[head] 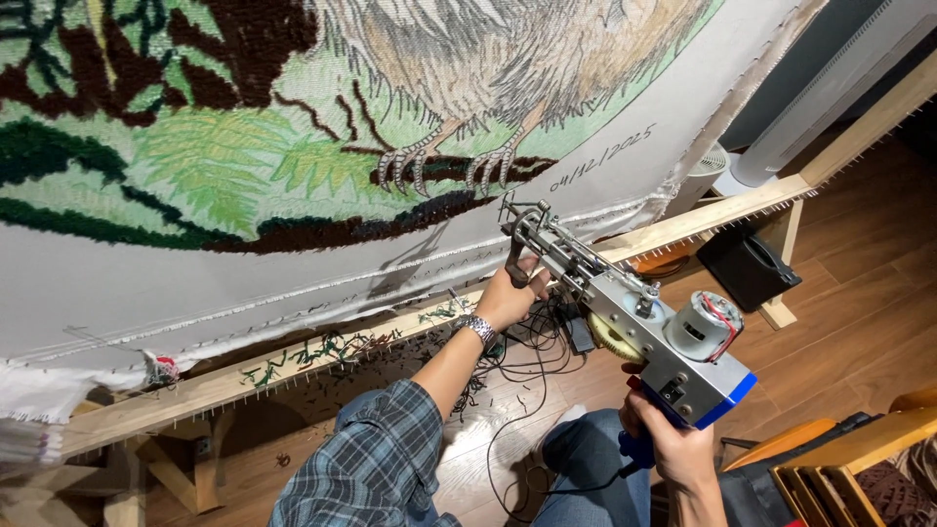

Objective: The person uses a handheld tufting gun to apply yarn into a canvas stretched on a wooden frame, creating a detailed tapestry of a bird on a branch. They repeatedly trigger the gun to insert yarn and occasionally adjust the yarn with their fingers.

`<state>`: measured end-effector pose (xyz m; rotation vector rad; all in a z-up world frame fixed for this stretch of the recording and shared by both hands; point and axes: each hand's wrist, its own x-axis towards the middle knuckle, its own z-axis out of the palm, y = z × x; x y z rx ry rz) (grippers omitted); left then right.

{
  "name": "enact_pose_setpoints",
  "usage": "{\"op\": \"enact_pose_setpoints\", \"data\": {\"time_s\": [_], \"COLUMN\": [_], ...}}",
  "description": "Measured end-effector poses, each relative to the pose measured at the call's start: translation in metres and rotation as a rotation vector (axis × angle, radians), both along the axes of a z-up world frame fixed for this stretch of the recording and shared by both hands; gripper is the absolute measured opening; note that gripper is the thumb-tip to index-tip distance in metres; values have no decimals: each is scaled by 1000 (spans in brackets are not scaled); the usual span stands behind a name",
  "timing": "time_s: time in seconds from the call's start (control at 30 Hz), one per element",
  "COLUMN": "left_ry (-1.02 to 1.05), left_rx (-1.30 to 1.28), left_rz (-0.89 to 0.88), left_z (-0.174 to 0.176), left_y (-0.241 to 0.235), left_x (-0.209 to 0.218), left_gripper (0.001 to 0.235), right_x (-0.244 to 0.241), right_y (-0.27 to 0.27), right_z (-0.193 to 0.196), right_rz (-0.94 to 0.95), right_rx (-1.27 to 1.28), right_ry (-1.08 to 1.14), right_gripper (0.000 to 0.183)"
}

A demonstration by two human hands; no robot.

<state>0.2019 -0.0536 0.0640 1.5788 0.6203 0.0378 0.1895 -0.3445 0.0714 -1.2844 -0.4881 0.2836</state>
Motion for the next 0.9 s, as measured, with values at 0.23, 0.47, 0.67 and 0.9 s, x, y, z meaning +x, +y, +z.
{"op": "enact_pose_setpoints", "data": {"time_s": [0.23,0.47,0.67,0.9], "left_ry": [15,61,45,56], "left_rx": [7,237,225,290], "left_rz": [16,-80,-104,-70], "left_z": [12,19,26,32], "left_y": [-8,-8,-6,0], "left_x": [4,14,17,19], "left_gripper": [36,58,39,70], "right_x": [3,5,13,18], "right_y": [-2,-4,-5,10], "right_z": [13,18,14,23], "right_rz": [26,-77,-86,-50], "right_rx": [5,-9,-15,19], "right_ry": [19,78,59,37], "right_gripper": [26,23,21,19]}}
